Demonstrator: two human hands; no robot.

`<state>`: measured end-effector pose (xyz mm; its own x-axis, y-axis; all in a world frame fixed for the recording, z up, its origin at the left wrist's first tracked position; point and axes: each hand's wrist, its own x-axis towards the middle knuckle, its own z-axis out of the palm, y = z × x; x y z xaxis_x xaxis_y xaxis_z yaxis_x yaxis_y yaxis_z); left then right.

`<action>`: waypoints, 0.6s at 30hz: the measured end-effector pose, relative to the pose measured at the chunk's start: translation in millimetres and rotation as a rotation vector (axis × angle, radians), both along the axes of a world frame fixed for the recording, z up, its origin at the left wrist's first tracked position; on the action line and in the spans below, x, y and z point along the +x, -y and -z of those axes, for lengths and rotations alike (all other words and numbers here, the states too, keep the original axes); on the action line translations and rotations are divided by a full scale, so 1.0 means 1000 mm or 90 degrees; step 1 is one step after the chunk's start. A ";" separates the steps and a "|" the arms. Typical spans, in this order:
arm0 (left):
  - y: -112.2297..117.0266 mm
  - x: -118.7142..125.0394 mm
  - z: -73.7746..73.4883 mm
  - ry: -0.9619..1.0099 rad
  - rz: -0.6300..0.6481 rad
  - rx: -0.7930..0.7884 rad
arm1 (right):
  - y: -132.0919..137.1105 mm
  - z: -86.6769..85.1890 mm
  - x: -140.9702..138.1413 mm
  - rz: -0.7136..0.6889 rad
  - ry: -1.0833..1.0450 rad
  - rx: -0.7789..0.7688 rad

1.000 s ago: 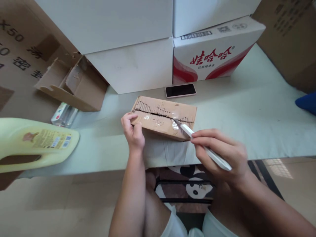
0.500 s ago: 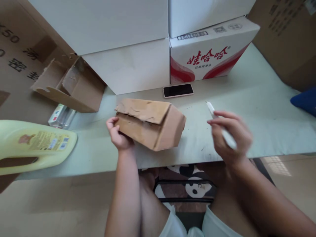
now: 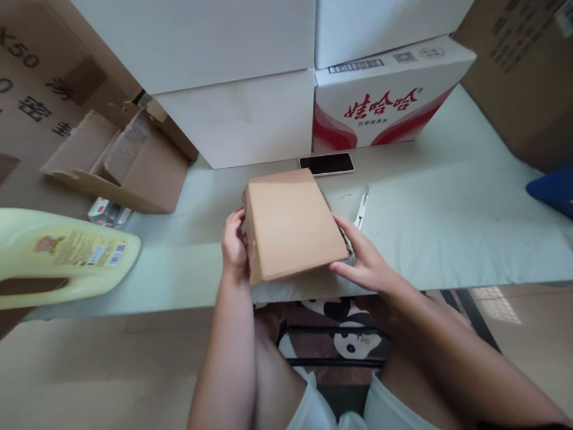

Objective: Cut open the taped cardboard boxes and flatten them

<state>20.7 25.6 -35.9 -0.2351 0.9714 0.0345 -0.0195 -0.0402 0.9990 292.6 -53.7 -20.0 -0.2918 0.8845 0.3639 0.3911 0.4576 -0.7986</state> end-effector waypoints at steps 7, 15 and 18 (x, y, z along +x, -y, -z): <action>0.012 0.016 -0.031 0.159 0.025 -0.017 | -0.009 0.019 0.005 0.030 -0.071 -0.160; 0.004 0.006 -0.022 0.062 -0.098 -0.040 | -0.014 0.030 0.004 0.173 -0.249 -0.105; 0.006 0.004 -0.028 0.121 0.008 -0.042 | -0.020 0.039 0.005 0.153 -0.374 -0.144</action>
<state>24.9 19.2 -7.7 -0.2198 0.9728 -0.0730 -0.2085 0.0263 0.9777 297.7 -33.5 -58.6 0.1124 0.9732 0.2005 -0.0679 0.2088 -0.9756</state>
